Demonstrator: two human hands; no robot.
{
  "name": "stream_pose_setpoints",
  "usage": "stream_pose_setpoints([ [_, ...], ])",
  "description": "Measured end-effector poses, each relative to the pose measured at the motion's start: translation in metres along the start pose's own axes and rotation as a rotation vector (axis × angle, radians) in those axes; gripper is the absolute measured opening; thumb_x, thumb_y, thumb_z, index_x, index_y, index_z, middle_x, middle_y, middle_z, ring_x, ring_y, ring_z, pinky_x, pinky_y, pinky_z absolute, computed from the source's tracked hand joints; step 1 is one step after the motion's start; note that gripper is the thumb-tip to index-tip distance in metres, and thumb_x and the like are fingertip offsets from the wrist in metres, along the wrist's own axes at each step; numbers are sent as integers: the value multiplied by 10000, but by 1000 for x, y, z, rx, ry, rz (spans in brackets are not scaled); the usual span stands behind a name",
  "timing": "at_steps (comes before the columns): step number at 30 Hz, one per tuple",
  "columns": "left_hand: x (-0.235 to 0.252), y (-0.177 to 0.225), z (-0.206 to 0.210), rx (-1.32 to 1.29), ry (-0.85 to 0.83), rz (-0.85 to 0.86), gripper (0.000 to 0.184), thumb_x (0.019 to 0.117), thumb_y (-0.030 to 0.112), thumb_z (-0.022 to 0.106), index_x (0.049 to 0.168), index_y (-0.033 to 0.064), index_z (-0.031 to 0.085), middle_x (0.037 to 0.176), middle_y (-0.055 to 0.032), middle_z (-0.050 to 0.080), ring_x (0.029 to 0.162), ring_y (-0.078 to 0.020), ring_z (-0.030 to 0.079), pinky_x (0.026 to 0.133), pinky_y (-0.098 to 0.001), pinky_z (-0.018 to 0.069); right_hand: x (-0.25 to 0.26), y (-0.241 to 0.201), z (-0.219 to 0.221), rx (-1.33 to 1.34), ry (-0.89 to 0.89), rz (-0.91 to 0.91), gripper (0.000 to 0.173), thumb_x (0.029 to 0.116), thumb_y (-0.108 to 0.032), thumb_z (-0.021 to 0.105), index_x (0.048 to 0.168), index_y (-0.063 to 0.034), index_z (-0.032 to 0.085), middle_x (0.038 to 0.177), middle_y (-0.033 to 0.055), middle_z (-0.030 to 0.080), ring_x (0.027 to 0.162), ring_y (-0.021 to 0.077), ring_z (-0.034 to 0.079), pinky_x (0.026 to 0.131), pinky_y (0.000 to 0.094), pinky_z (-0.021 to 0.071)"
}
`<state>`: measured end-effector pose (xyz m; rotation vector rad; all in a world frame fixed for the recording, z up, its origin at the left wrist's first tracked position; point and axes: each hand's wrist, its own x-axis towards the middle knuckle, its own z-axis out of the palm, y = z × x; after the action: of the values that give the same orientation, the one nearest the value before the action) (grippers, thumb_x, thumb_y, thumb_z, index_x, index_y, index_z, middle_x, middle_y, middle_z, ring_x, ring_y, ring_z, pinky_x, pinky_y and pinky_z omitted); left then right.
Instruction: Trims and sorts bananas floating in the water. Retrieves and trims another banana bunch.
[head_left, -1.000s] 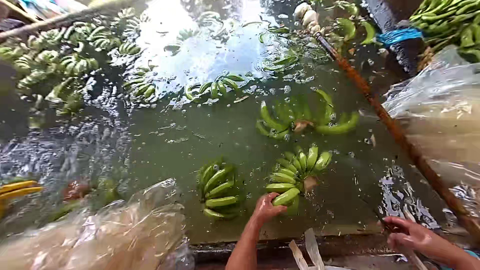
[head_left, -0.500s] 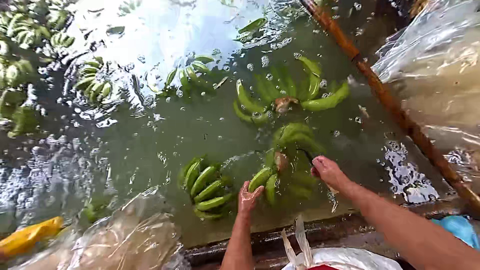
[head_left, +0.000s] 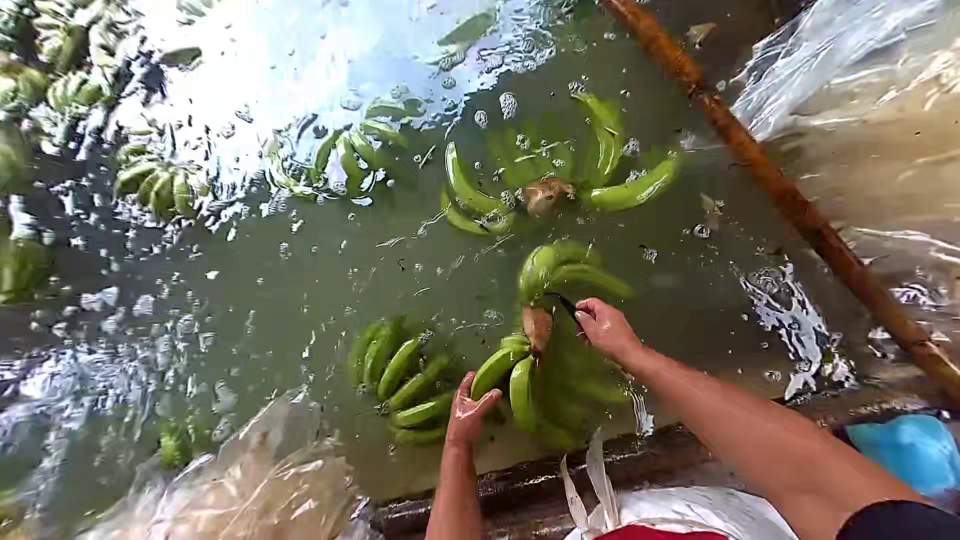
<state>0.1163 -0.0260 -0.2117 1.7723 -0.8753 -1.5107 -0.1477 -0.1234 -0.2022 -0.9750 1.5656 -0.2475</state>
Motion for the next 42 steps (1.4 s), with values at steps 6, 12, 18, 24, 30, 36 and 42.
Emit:
stream_pose_setpoints([
  [6, -16, 14, 22, 58, 24, 131, 552, 753, 83, 742, 1235, -135, 583, 1207, -138, 660, 1106, -55, 623, 988, -225, 499, 2, -4, -6, -148, 11, 32, 427, 1138, -213, 320, 1293, 88, 581, 1155, 292, 650, 1066, 387, 652, 977, 514, 486],
  [12, -30, 52, 83, 601, -33, 329, 553, 811, 177, 839, 1235, -129, 656, 1345, -286, 626, 1279, -414, 596, 1116, -523, 436, 25, 4, -20, -293, -15, 104, 443, 1137, -211, 311, 1376, 98, 520, 1379, 337, 557, 1327, 458, 528, 1105, 594, 387],
  [18, -2, 30, 111, 716, -57, 309, 455, 840, 187, 822, 1130, -137, 689, 1303, -316, 627, 1257, -469, 582, 1099, -539, 436, -20, 32, -49, 225, -104, 151, 278, 1140, -222, 284, 1058, -78, 507, 714, -37, 426, 510, 41, 381, 469, 192, 345],
  [24, 2, 15, 113, 707, -138, 248, 461, 869, 169, 788, 1186, -141, 662, 1399, -311, 572, 1344, -456, 525, 1150, -526, 392, -57, 49, -122, 196, 193, 317, 392, 1153, -284, 251, 1242, -22, 528, 766, -1, 465, 544, 64, 436, 535, 216, 409],
  [30, -14, 2, 101, 813, -153, 349, 478, 779, 123, 851, 1146, -135, 686, 1375, -333, 580, 1335, -501, 520, 1128, -576, 410, -6, -37, -102, -145, 198, 41, 670, 1059, -461, 542, 1488, 42, 436, 1304, 333, 600, 1143, 454, 622, 989, 602, 478],
  [36, -24, -23, 98, 684, -81, 481, 503, 658, 102, 916, 1033, -154, 700, 1336, -355, 590, 1305, -546, 518, 1114, -602, 412, 26, -56, -86, -420, 49, 135, 754, 933, -460, 737, 1407, 75, 499, 1366, 293, 577, 1294, 420, 557, 1067, 594, 432],
  [42, -16, -26, 87, 599, -124, 449, 455, 716, 103, 880, 1005, -187, 682, 1329, -391, 568, 1301, -553, 511, 1121, -622, 393, -36, -38, -169, -272, -3, -29, 416, 985, -230, 690, 1276, 55, 603, 1126, 253, 643, 948, 332, 623, 853, 520, 495],
])
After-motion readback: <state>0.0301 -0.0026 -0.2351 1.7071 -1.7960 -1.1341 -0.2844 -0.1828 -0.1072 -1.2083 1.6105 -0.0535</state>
